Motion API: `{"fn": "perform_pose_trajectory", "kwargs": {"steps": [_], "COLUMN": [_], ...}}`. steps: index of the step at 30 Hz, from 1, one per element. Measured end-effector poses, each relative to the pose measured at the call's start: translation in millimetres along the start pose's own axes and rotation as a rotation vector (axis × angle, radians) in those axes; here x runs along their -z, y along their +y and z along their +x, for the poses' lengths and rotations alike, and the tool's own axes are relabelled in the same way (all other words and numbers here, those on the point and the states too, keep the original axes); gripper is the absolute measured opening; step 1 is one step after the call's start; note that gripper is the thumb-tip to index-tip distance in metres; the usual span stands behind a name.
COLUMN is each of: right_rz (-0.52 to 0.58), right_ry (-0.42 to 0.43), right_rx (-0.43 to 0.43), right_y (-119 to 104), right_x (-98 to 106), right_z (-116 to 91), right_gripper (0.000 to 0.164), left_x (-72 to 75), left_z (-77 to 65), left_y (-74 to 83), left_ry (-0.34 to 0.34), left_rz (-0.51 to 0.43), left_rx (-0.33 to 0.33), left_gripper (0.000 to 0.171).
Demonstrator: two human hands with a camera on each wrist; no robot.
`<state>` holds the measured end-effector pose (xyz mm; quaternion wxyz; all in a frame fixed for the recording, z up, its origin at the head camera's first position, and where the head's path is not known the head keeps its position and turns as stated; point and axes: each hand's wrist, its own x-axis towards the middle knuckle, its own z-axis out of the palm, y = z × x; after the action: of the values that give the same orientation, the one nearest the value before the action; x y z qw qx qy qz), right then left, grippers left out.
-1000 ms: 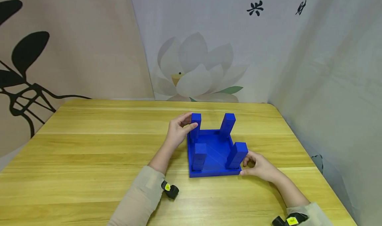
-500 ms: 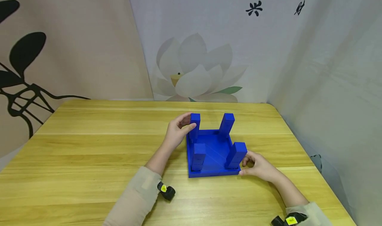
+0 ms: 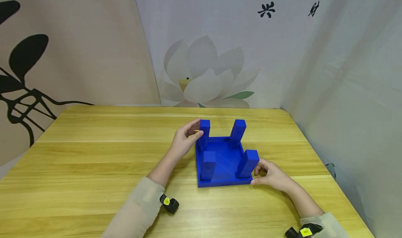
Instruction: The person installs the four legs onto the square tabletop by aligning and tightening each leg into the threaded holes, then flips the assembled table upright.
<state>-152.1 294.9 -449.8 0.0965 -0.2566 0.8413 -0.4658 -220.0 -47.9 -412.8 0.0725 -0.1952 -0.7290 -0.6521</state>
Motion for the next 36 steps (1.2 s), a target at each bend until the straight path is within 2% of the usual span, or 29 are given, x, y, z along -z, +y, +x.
{"fn": "perform_pose_trajectory", "kwargs": {"steps": [10,21,25,28,33,36], "right_rz": [-0.013,-0.009,-0.005,-0.006,-0.005,-0.001], "right_ry": [0.003,0.007,0.005,0.006,0.006,0.004], "right_rx": [-0.002,-0.011,-0.004,0.003,0.003,-0.003], "right_y": [0,-2,-1,-1,0,0], "right_x": [0,0,0,0,0,0], "right_z": [0,-1,-1,-1,-1,-1], "right_gripper": [0.039,0.038,0.038,0.038,0.038,0.038], "left_x": [8.6,19.3,22.5,25.1,29.3,31.6], "left_z": [-9.8,-23.1,-30.5,-37.6,-48.9,-54.0], "left_y": [2.9,4.8,7.6,17.3,36.3,37.2], "left_ry": [-0.044,-0.078,-0.092,-0.112,-0.176,-0.232], "left_rz": [0.051,0.067,0.078,0.086,0.119,0.140], "left_rx": [-0.064,-0.060,-0.051,-0.032,0.028,0.062], "left_gripper": [0.047,0.049,0.049,0.049,0.053,0.061]}}
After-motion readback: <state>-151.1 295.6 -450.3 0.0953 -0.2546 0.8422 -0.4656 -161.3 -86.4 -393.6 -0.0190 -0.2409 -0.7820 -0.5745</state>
